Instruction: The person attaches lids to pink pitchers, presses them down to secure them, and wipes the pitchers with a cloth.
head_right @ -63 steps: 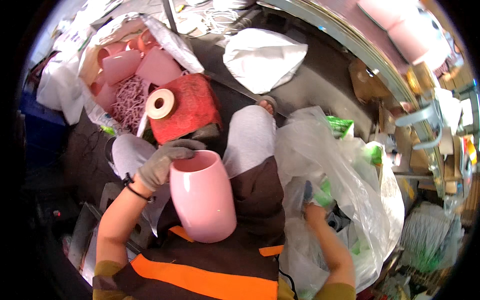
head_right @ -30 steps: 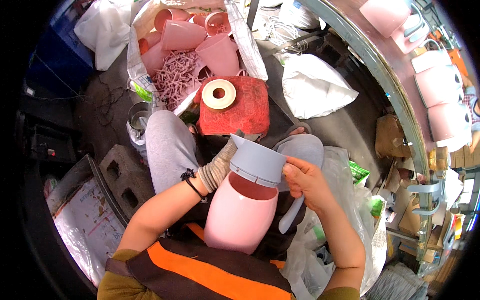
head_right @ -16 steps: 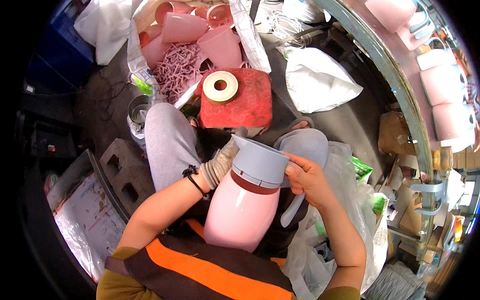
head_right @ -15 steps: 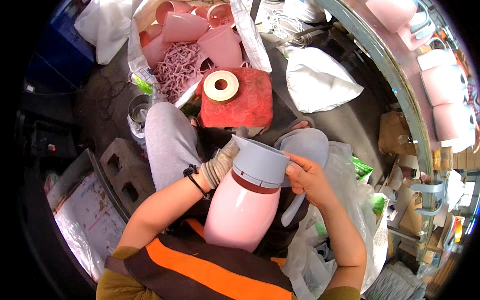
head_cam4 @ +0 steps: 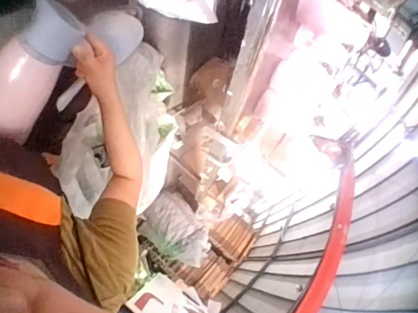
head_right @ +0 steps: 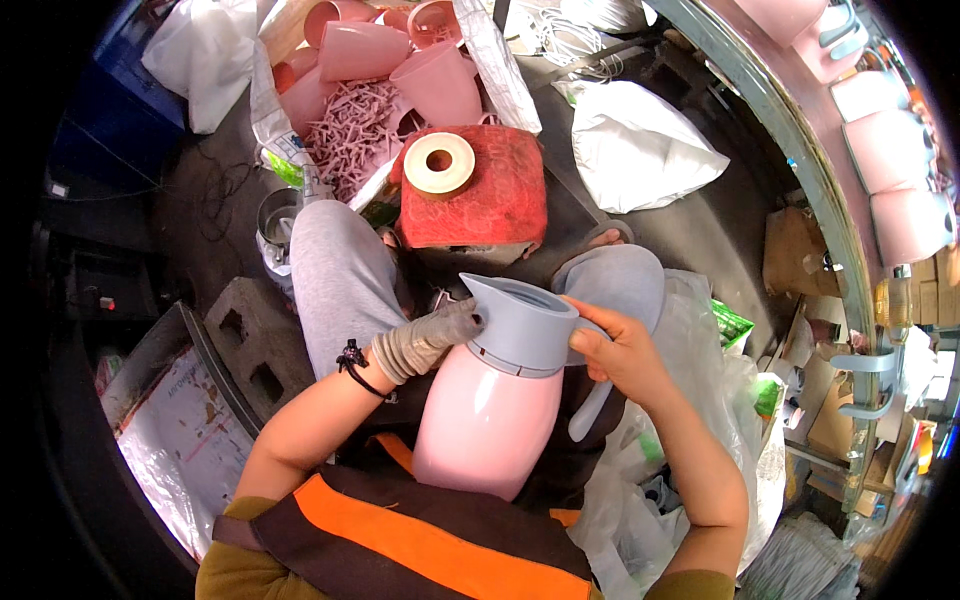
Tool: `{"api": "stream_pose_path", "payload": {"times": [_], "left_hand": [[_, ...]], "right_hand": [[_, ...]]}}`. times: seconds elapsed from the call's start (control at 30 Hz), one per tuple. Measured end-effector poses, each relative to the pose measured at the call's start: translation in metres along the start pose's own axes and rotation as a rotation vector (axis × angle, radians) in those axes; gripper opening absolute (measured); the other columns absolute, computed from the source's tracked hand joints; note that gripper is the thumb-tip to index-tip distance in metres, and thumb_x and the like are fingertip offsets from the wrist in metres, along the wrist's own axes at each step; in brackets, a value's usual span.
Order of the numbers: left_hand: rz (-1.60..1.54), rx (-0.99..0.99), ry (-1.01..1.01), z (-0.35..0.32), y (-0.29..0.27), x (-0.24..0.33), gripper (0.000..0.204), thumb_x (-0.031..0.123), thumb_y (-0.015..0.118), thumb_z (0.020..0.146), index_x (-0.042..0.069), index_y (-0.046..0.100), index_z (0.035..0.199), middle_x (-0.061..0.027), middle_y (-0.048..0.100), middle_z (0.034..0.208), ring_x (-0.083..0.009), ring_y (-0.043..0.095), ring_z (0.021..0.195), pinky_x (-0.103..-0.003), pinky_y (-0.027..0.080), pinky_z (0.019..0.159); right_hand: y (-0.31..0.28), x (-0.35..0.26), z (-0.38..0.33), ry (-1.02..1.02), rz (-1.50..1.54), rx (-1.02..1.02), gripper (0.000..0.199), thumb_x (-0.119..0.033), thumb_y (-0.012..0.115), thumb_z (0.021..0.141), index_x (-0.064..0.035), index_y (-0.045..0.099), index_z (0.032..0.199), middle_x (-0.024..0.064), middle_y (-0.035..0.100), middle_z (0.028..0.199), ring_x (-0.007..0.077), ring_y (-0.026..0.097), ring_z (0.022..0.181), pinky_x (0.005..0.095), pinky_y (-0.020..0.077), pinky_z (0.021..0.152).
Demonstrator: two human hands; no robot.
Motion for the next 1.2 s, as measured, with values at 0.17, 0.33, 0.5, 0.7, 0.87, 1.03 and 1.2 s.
{"api": "stream_pose_path", "payload": {"times": [0.17,0.33,0.5,0.7,0.87,1.03,1.2], "left_hand": [[0.262,-0.080,-0.060,-0.002,0.005,0.013,0.078,0.042,0.071,0.082,0.000,0.040,0.140,-0.0072,0.054,0.129,-0.0151,0.048,0.118,-0.030,0.037,0.103],[0.243,-0.079,-0.069,-0.007,0.011,0.020,0.078,0.043,0.070,0.082,0.000,0.041,0.140,-0.0079,0.054,0.128,-0.0160,0.049,0.118,-0.031,0.037,0.103],[0.250,-0.080,-0.098,-0.008,-0.002,0.018,0.087,0.045,0.076,0.076,0.000,0.039,0.141,-0.0087,0.054,0.130,-0.0169,0.048,0.121,-0.031,0.036,0.105],[0.298,-0.145,-0.026,-0.012,0.016,0.019,0.082,0.042,0.073,0.078,-0.001,0.041,0.139,-0.0085,0.051,0.132,-0.0183,0.046,0.123,-0.032,0.034,0.106],[0.341,-0.193,-0.043,-0.009,0.028,0.025,0.076,0.036,0.071,0.079,-0.002,0.042,0.139,-0.0084,0.053,0.130,-0.0171,0.046,0.122,-0.031,0.034,0.106],[0.366,-0.236,-0.085,-0.008,0.026,0.027,0.078,0.035,0.070,0.079,-0.001,0.040,0.140,-0.0077,0.052,0.132,-0.0176,0.045,0.122,-0.031,0.034,0.106],[0.392,-0.197,-0.116,-0.008,0.015,0.038,0.072,0.033,0.069,0.084,-0.001,0.040,0.140,-0.0073,0.052,0.131,-0.0173,0.046,0.121,-0.031,0.032,0.108]], "right_hand": [[-0.002,0.003,-0.002,-0.024,-0.015,-0.008,0.056,-0.030,0.070,0.087,-0.0076,0.054,0.136,-0.0072,0.048,0.071,0.0021,0.037,0.055,0.0192,0.0298,0.049],[0.001,0.004,-0.005,-0.061,-0.093,0.056,0.053,-0.030,0.068,0.088,-0.0090,0.055,0.135,-0.0075,0.051,0.073,0.0013,0.037,0.056,0.0191,0.0298,0.048],[0.007,0.004,0.001,-0.078,-0.134,0.043,0.055,-0.033,0.068,0.088,-0.0103,0.054,0.136,-0.0056,0.057,0.083,0.0018,0.040,0.059,0.0186,0.0324,0.050],[0.001,0.001,-0.004,-0.080,-0.271,-0.008,0.060,-0.038,0.068,0.087,-0.0115,0.051,0.139,-0.0037,0.059,0.091,0.0036,0.043,0.063,0.0195,0.0367,0.054],[0.002,0.001,-0.022,-0.090,-0.287,-0.026,0.075,-0.036,0.082,0.072,-0.0091,0.051,0.135,-0.0024,0.058,0.091,0.0055,0.044,0.067,0.0215,0.0399,0.058],[0.008,-0.014,-0.024,-0.070,-0.502,-0.006,0.074,-0.024,0.094,0.054,-0.0054,0.057,0.116,-0.0026,0.054,0.089,0.0065,0.045,0.074,0.0214,0.0401,0.062],[0.001,-0.014,-0.014,-0.079,-0.462,-0.043,0.063,-0.019,0.093,0.056,-0.0031,0.060,0.107,-0.0025,0.057,0.093,0.0072,0.051,0.086,0.0231,0.0449,0.072]]}}
Point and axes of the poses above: each hand's wrist, its own z-axis towards the middle knuckle, its own y-axis out of the palm, x = y × z, the point moved 2 cm from there along z, towards the middle knuckle
